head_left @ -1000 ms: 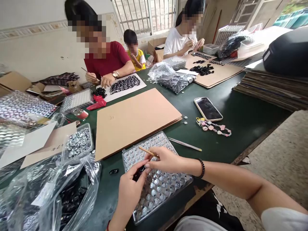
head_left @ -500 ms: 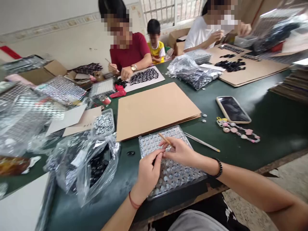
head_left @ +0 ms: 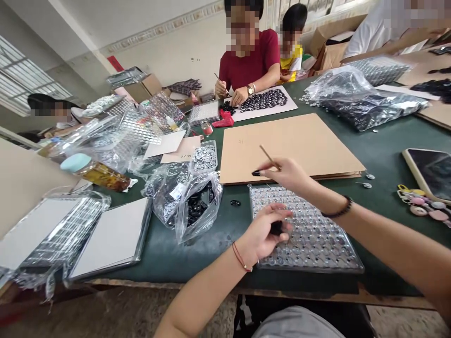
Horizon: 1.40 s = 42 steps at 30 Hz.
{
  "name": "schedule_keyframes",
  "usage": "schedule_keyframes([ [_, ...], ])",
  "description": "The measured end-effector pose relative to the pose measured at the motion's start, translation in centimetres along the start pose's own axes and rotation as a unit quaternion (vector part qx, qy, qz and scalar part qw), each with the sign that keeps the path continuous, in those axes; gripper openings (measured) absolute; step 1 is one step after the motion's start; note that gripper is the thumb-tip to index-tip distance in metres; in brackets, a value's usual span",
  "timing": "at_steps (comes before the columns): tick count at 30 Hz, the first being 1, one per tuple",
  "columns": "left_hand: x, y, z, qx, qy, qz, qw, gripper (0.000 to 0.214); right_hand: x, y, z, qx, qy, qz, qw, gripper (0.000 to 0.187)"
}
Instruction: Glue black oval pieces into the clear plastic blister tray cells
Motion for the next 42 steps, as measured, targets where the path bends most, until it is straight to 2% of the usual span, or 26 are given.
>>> schedule_keyframes([
  [3,-0.1,-0.3,-0.1,0.029,-0.039,0.014,0.999,0.024,4.3,-1.0,3.7,-0.033,-0.061,-0.022,0.997,0.010],
  [5,-0.1,-0.1,-0.2,0.033,-0.051,0.036,0.997,0.016,5.7,-1.2,5.6,-0.027,-0.123,-0.015,0.992,0.009],
  [9,-0.1,0.2,-0.4,0.036,-0.037,0.067,0.996,0.012,5.2,-1.0,7.5,-0.003,-0.235,0.022,0.972,0.010],
  [12,-0.2,-0.1,-0.3,0.059,-0.052,0.049,0.996,0.013,3.9,-0.2,8.2,0.040,-0.276,0.074,0.957,0.010],
  [19,-0.3,-0.5,-0.1,0.086,-0.063,0.054,0.993,0.014,4.1,1.4,8.8,0.030,-0.233,0.085,0.968,0.009],
  [27,0.0,-0.6,-0.4,0.088,-0.067,0.066,0.992,0.014,4.2,1.3,8.5,0.005,-0.229,0.068,0.971,0.009],
  [30,0.0,-0.7,-0.3,0.081,-0.063,0.060,0.993,0.013,4.5,0.7,8.3,-0.040,-0.206,0.048,0.977,0.013],
  [34,-0.1,-0.7,-0.3,0.050,-0.034,0.049,0.997,0.012,5.8,0.1,8.6,-0.121,-0.129,0.004,0.984,0.011],
  [39,-0.3,-0.6,-0.3,0.019,-0.045,0.032,0.998,0.015,6.9,0.8,9.5,-0.206,-0.095,-0.019,0.974,0.012],
  [42,-0.3,-0.6,-0.4,0.020,-0.047,0.046,0.998,0.016,6.8,1.3,9.7,-0.251,-0.085,-0.026,0.964,0.016],
])
Point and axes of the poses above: each hand's wrist, its own x-axis towards the middle knuckle, its own z-axis out of the palm, y = z × x, the point moved 1 cm from there along x, towards the middle knuckle, and after that the axes turned 7 degrees about x, right-handed, at the moved point
